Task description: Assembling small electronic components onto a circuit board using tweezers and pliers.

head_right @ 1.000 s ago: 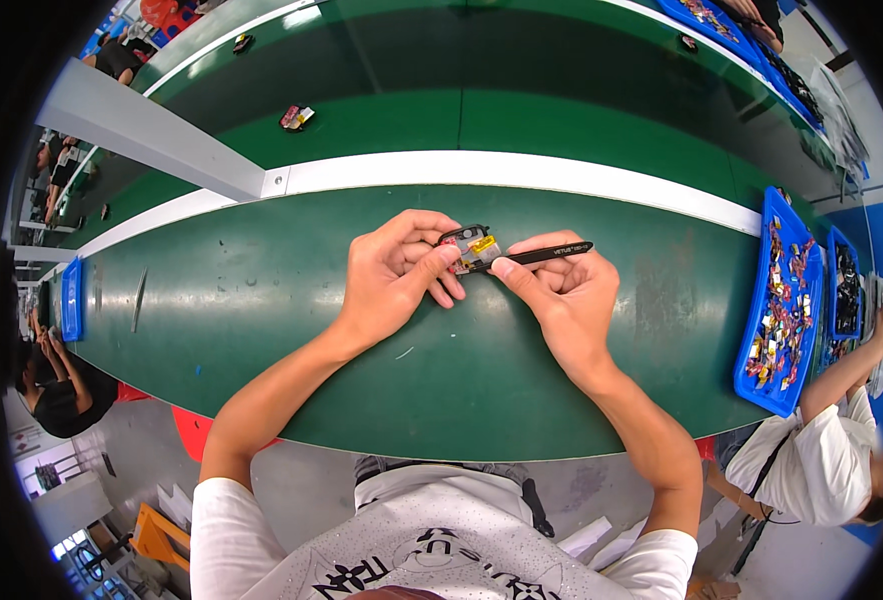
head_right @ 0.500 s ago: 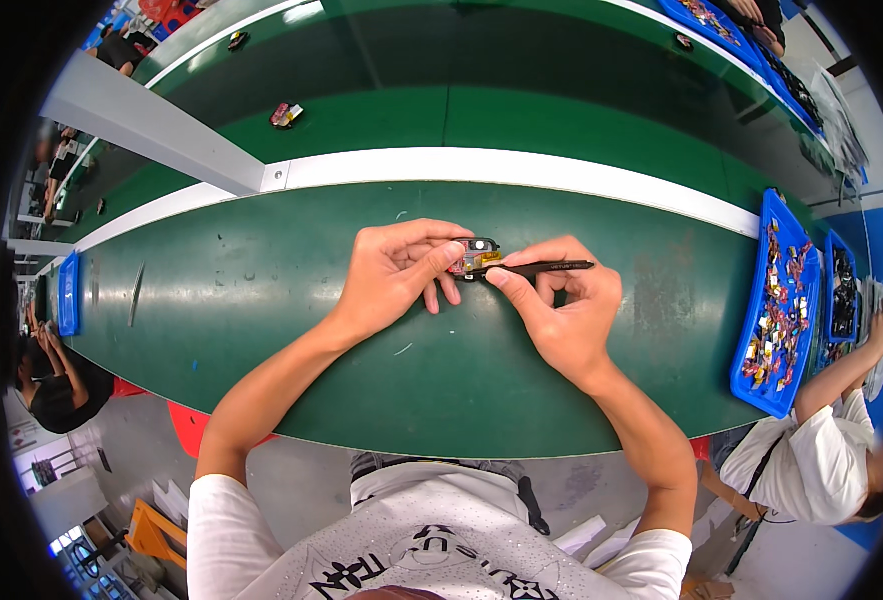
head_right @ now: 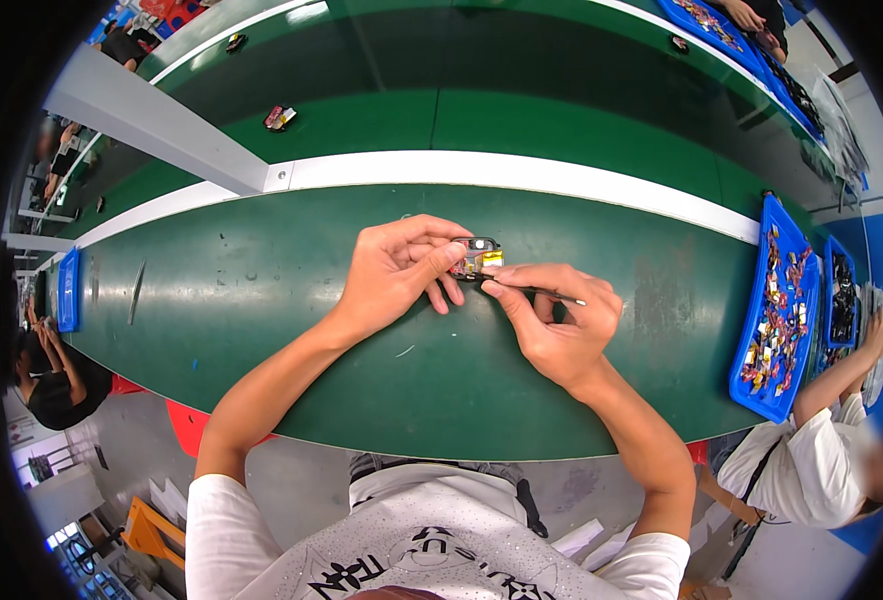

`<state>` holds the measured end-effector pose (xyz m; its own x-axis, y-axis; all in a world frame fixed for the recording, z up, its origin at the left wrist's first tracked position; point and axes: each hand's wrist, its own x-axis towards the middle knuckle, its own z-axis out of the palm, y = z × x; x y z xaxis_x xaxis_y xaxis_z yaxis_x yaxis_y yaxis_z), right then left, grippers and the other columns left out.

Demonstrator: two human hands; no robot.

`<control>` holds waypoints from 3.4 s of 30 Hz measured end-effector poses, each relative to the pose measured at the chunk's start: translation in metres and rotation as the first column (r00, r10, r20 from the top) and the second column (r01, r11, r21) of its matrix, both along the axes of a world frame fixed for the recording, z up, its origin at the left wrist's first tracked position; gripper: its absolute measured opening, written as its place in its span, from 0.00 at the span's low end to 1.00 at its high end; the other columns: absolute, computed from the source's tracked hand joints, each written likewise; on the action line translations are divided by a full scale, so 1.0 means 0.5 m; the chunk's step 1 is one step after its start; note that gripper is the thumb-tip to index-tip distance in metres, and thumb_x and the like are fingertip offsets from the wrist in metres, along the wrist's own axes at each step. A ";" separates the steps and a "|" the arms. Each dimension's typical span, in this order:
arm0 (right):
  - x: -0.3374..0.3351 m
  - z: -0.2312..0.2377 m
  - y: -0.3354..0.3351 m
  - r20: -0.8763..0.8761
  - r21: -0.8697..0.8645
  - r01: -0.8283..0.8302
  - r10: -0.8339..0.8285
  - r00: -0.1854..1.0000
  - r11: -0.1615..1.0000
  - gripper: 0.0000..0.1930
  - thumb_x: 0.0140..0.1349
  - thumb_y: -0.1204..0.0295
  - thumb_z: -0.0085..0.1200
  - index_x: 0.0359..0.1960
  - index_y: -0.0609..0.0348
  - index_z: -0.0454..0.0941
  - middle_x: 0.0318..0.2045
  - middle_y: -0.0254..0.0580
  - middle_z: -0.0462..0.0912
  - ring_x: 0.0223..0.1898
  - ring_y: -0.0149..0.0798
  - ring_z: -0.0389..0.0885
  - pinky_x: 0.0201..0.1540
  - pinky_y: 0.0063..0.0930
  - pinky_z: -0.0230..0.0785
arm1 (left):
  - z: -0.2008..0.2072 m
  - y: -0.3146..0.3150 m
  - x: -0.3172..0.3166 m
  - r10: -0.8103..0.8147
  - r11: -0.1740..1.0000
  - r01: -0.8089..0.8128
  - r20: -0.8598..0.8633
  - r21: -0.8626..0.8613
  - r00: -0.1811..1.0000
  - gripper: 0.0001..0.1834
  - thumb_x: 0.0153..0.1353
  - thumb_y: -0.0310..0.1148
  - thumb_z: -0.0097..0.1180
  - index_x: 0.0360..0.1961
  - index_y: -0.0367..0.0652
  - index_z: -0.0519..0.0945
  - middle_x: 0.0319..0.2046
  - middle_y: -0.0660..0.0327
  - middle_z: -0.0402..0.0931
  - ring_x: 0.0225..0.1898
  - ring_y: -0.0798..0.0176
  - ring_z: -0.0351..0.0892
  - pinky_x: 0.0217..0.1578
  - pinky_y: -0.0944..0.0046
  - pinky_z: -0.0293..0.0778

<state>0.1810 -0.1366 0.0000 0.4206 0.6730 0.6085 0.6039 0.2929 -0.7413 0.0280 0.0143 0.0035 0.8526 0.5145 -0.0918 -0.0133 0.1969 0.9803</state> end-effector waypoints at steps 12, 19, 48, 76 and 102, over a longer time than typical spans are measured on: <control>-0.005 0.016 -0.004 -0.024 -0.090 0.040 -0.042 0.999 0.995 0.08 0.53 0.81 0.74 0.31 0.60 0.86 0.28 0.38 0.91 0.12 0.17 0.64 0.16 0.15 0.53 | -0.006 -0.006 -0.001 0.034 0.999 -0.035 0.026 0.019 0.999 0.12 0.71 0.23 0.58 0.51 0.26 0.81 0.39 0.48 0.86 0.27 0.62 0.87 0.23 0.67 0.82; -0.008 0.015 -0.004 -0.022 -0.076 0.027 -0.028 0.999 0.997 0.08 0.53 0.82 0.73 0.31 0.61 0.86 0.29 0.39 0.91 0.11 0.17 0.65 0.16 0.15 0.53 | -0.004 -0.006 -0.004 0.034 0.999 -0.034 0.006 0.025 0.999 0.12 0.71 0.24 0.58 0.51 0.26 0.81 0.39 0.48 0.86 0.28 0.62 0.87 0.24 0.67 0.83; -0.009 0.014 -0.004 0.069 -0.036 0.003 0.000 0.998 0.999 0.09 0.51 0.84 0.73 0.32 0.61 0.85 0.32 0.43 0.92 0.10 0.20 0.65 0.15 0.16 0.56 | -0.005 -0.009 -0.002 0.070 0.998 -0.070 0.053 0.000 0.996 0.12 0.72 0.24 0.58 0.51 0.26 0.80 0.36 0.49 0.86 0.28 0.60 0.88 0.24 0.67 0.84; -0.003 0.021 -0.006 0.021 -0.123 -0.064 0.067 0.998 0.990 0.10 0.51 0.86 0.71 0.32 0.63 0.84 0.35 0.45 0.92 0.12 0.20 0.66 0.17 0.16 0.56 | -0.007 -0.013 -0.004 0.065 0.997 -0.065 0.011 0.031 0.998 0.12 0.71 0.23 0.59 0.51 0.26 0.82 0.35 0.50 0.86 0.27 0.65 0.86 0.25 0.68 0.83; -0.006 0.023 -0.003 0.304 -0.025 -0.038 0.044 0.952 0.999 0.10 0.49 0.88 0.72 0.32 0.65 0.86 0.29 0.46 0.91 0.29 0.38 0.91 0.31 0.20 0.78 | 0.012 -0.025 0.026 0.093 0.995 -0.093 0.016 0.030 0.996 0.02 0.67 0.19 0.59 0.40 0.30 0.80 0.25 0.61 0.81 0.22 0.76 0.78 0.22 0.72 0.75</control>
<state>0.1780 -0.1381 0.0115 0.1896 0.6983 0.6902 0.7895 0.3095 -0.5300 0.0409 0.0018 0.0096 0.8021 0.5939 -0.0627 -0.0448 0.1644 0.9854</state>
